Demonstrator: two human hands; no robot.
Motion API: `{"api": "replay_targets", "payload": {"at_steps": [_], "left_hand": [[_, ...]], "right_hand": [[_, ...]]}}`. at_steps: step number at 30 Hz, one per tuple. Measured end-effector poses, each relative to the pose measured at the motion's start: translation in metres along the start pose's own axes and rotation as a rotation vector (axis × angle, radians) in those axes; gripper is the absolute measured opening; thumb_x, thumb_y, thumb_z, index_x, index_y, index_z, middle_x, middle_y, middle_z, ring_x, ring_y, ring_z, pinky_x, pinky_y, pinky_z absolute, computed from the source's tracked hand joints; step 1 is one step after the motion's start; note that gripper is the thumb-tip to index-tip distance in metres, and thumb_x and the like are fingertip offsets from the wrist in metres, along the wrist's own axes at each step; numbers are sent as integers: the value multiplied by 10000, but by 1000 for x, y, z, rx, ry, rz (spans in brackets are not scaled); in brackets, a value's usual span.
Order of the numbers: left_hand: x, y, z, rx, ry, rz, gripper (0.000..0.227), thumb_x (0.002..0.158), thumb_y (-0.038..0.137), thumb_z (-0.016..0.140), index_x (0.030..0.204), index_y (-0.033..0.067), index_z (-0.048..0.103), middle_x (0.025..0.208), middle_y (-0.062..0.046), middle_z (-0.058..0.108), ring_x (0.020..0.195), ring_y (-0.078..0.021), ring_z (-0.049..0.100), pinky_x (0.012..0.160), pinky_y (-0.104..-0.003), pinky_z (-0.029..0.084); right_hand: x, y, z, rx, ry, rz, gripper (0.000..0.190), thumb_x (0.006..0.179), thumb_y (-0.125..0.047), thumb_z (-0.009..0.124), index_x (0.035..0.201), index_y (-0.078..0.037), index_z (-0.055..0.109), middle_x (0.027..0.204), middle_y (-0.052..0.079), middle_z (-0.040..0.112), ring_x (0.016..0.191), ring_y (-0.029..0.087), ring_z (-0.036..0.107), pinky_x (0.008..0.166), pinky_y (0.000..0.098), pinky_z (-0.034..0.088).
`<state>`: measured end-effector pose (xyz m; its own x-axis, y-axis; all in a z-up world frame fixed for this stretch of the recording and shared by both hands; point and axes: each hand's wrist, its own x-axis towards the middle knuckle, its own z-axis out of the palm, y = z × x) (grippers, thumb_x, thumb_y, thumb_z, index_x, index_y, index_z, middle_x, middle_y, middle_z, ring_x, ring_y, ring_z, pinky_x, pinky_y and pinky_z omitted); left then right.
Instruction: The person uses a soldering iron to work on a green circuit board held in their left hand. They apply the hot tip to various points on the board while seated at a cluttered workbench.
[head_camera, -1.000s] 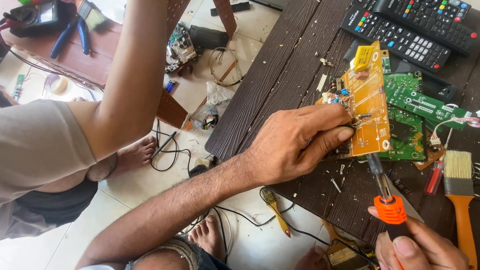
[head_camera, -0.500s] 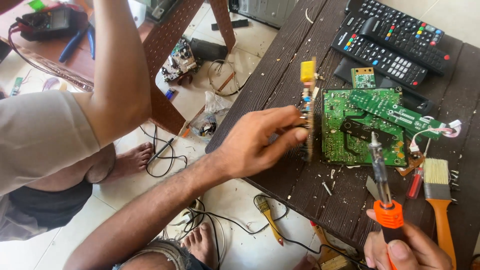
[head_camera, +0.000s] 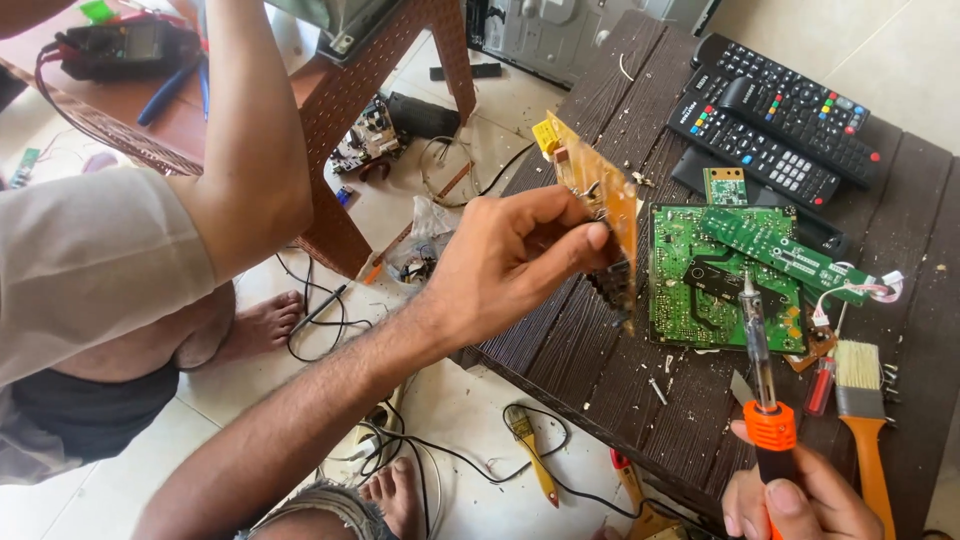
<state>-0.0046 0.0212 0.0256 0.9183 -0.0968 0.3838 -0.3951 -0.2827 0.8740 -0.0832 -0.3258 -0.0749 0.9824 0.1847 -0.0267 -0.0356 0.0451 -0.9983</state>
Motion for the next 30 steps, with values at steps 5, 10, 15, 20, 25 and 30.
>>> {"api": "replay_targets", "payload": {"at_steps": [5,10,15,20,25,30], "left_hand": [[9,-7,-2,57,-6,-60,254,997,350,553,948,143,690,841,25,797,666,-8,711,542,-148,562],[18,-18,-7,22,-4,-47,226,996,317,554,945,140,684,864,7,806,731,-33,788,644,-167,669],[21,-16,-15,-123,19,-179,221,964,298,584,782,172,579,782,34,800,702,-50,775,640,-215,612],[24,-23,-15,-219,19,-176,210,961,297,586,827,141,629,776,1,786,655,-78,761,600,-207,641],[24,-26,-18,-171,46,-170,242,952,341,560,807,161,632,761,26,785,643,-64,760,603,-214,638],[24,-29,-20,-204,34,-131,248,955,344,554,804,153,603,773,10,785,658,-74,769,607,-211,644]], "right_hand": [[3,0,-7,-112,39,66,579,985,-212,529,1460,119,536,556,112,462,447,272,526,467,394,429],[7,-28,23,-173,66,24,520,997,-233,495,1362,127,579,498,95,364,399,223,394,459,339,343],[15,-43,36,-158,64,91,564,973,-243,508,1378,143,577,494,106,359,415,255,398,455,338,305],[33,-45,58,-21,-27,-36,516,999,-219,511,1351,157,541,520,51,386,398,135,343,448,278,358],[40,-31,61,-33,-33,-11,531,986,-238,523,1345,151,544,512,51,393,381,140,344,428,255,321],[37,-30,61,-73,0,-52,586,988,-304,552,1353,154,529,546,37,401,398,125,343,436,279,346]]}}
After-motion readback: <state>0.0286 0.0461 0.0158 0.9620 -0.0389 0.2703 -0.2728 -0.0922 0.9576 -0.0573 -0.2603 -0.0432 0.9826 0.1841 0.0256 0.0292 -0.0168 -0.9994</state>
